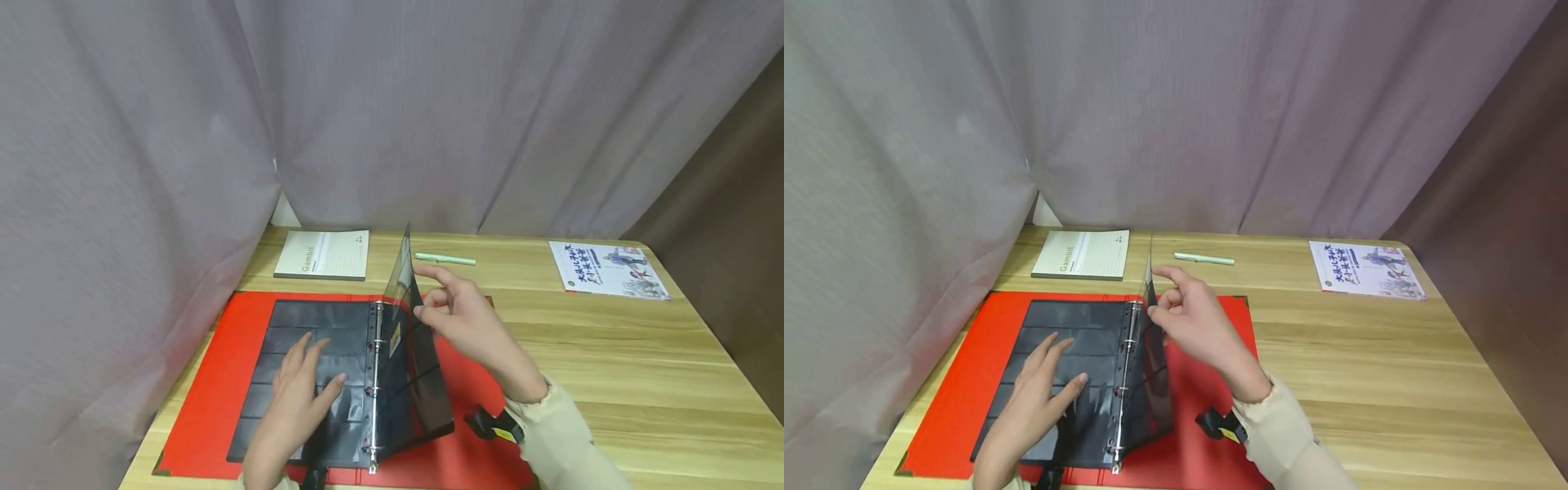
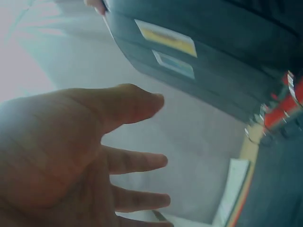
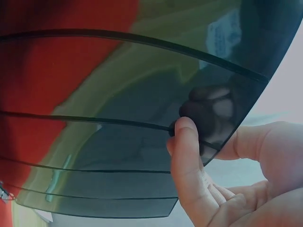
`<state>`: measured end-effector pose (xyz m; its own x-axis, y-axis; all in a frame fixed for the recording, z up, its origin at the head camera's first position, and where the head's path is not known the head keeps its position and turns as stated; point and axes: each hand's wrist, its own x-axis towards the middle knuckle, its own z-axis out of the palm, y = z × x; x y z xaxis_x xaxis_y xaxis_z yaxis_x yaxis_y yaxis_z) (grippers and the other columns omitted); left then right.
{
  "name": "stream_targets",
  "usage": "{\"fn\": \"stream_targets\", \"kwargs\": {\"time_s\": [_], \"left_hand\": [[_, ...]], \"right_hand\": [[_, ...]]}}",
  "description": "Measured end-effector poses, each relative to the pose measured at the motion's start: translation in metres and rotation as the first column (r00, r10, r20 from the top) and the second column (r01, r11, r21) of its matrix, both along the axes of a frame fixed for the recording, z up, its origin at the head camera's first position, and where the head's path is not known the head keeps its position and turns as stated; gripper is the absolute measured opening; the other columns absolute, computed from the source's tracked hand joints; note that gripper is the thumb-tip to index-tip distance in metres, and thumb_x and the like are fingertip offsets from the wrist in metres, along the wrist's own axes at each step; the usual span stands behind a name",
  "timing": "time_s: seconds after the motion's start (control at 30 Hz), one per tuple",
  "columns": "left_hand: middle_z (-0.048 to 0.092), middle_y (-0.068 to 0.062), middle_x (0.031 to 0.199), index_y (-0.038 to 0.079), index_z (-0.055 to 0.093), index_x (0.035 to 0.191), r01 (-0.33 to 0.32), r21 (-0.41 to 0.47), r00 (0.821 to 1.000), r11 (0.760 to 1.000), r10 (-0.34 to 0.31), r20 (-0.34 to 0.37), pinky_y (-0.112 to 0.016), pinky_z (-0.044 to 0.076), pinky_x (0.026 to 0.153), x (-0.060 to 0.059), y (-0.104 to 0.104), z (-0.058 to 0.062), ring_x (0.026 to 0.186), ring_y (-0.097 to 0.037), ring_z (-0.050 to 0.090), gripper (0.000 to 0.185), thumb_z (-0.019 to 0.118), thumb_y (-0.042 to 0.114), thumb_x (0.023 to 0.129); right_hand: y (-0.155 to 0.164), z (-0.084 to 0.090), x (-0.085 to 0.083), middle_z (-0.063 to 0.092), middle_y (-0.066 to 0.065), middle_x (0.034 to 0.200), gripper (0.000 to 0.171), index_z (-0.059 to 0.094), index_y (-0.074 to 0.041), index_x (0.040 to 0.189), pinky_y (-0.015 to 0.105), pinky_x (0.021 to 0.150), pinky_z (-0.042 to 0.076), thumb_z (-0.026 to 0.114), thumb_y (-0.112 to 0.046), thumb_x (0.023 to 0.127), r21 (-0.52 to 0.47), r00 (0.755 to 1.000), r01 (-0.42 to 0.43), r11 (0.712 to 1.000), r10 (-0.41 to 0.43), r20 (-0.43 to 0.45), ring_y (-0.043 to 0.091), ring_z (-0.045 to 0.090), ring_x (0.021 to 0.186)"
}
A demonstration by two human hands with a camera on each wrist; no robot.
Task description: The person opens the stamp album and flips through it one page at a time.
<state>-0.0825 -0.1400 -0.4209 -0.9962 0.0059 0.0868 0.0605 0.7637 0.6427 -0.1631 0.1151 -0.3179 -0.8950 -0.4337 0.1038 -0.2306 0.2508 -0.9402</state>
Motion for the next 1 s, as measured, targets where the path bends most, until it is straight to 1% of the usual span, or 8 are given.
{"fn": "stream_targets", "kwargs": {"time_s": [0.23, 0.33, 0.4, 0.5, 0.63, 0.73, 0.87, 1.0], "left_hand": [[0.027, -0.012, 0.163, 0.014, 0.043, 0.152, 0.036, 0.107, 0.999, 0.994, -0.032, -0.036, -0.069, 0.038, 0.102, 0.001, 0.011, 0.021, 0.142, -0.041, 0.036, 0.062, 0.065, 0.037, 0.099], [0.031, -0.007, 0.161, 0.016, 0.043, 0.152, 0.083, 0.156, 0.993, 0.984, -0.067, -0.102, -0.067, 0.04, 0.101, 0.004, 0.017, 0.031, 0.14, -0.038, 0.041, 0.06, 0.061, 0.042, 0.101], [0.035, -0.005, 0.16, 0.017, 0.043, 0.152, 0.13, 0.182, 0.981, 0.975, -0.1, -0.165, -0.065, 0.041, 0.101, 0.005, 0.023, 0.037, 0.139, -0.035, 0.043, 0.058, 0.059, 0.042, 0.102], [0.038, -0.001, 0.158, 0.018, 0.044, 0.152, 0.209, 0.219, 0.955, 0.953, -0.151, -0.256, -0.057, 0.048, 0.098, 0.007, 0.031, 0.045, 0.138, -0.028, 0.045, 0.055, 0.06, 0.036, 0.102], [0.04, 0.003, 0.157, 0.021, 0.044, 0.152, 0.278, 0.254, 0.926, 0.926, -0.189, -0.327, -0.044, 0.054, 0.091, 0.009, 0.04, 0.05, 0.136, -0.021, 0.047, 0.056, 0.064, 0.026, 0.099], [0.04, 0.004, 0.157, 0.023, 0.043, 0.151, 0.28, 0.27, 0.927, 0.921, -0.186, -0.326, -0.043, 0.054, 0.092, 0.012, 0.043, 0.051, 0.137, -0.02, 0.047, 0.058, 0.065, 0.028, 0.098], [0.04, 0.003, 0.156, 0.022, 0.045, 0.149, 0.248, 0.295, 0.941, 0.923, -0.156, -0.302, -0.047, 0.053, 0.092, 0.018, 0.043, 0.051, 0.136, -0.02, 0.047, 0.056, 0.065, 0.031, 0.098], [0.043, 0.001, 0.155, 0.016, 0.048, 0.146, 0.245, 0.298, 0.934, 0.923, -0.142, -0.328, -0.046, 0.055, 0.091, 0.024, 0.04, 0.05, 0.134, -0.02, 0.049, 0.053, 0.067, 0.026, 0.098]], "right_hand": [[-0.013, 0.004, 0.0, 0.058, 0.006, 0.072, 0.057, 0.044, -0.001, 0.148, 0.032, 0.062, 0.054, 0.059, 0.003, 0.092, 0.01, 1.0, 0.0, 1.0, 0.0, 0.005, 0.015, 0.044, 0.049], [-0.018, 0.003, -0.002, 0.058, 0.007, 0.071, 0.057, 0.044, -0.001, 0.148, 0.034, 0.062, 0.055, 0.059, 0.002, 0.093, 0.006, 1.0, -0.004, 1.0, 0.004, 0.011, 0.018, 0.049, 0.053], [-0.022, 0.001, -0.003, 0.059, 0.008, 0.071, 0.056, 0.043, -0.001, 0.148, 0.035, 0.063, 0.057, 0.058, 0.002, 0.093, -0.008, 1.0, -0.014, 1.0, 0.014, 0.019, 0.019, 0.053, 0.056], [-0.027, 0.0, -0.004, 0.06, 0.009, 0.072, 0.056, 0.043, -0.002, 0.148, 0.037, 0.064, 0.058, 0.058, 0.0, 0.094, -0.021, 0.999, -0.025, 0.999, 0.026, 0.037, 0.021, 0.055, 0.055], [-0.034, -0.001, -0.004, 0.061, 0.011, 0.075, 0.057, 0.042, -0.003, 0.148, 0.038, 0.065, 0.058, 0.061, -0.003, 0.094, -0.022, 0.997, -0.039, 0.999, 0.041, 0.069, 0.023, 0.058, 0.053], [-0.038, -0.002, -0.003, 0.063, 0.012, 0.079, 0.058, 0.042, -0.004, 0.149, 0.04, 0.066, 0.059, 0.063, -0.006, 0.095, -0.025, 0.993, -0.062, 0.998, 0.064, 0.096, 0.027, 0.064, 0.06], [-0.043, -0.004, -0.004, 0.065, 0.011, 0.083, 0.061, 0.039, -0.006, 0.151, 0.046, 0.07, 0.058, 0.066, -0.014, 0.097, -0.019, 0.988, -0.116, 0.993, 0.117, 0.104, 0.03, 0.066, 0.067], [-0.045, -0.007, -0.006, 0.067, 0.012, 0.088, 0.066, 0.035, -0.005, 0.153, 0.043, 0.071, 0.059, 0.067, -0.022, 0.098, -0.009, 0.981, -0.167, 0.986, 0.167, 0.096, 0.027, 0.069, 0.07]]}}
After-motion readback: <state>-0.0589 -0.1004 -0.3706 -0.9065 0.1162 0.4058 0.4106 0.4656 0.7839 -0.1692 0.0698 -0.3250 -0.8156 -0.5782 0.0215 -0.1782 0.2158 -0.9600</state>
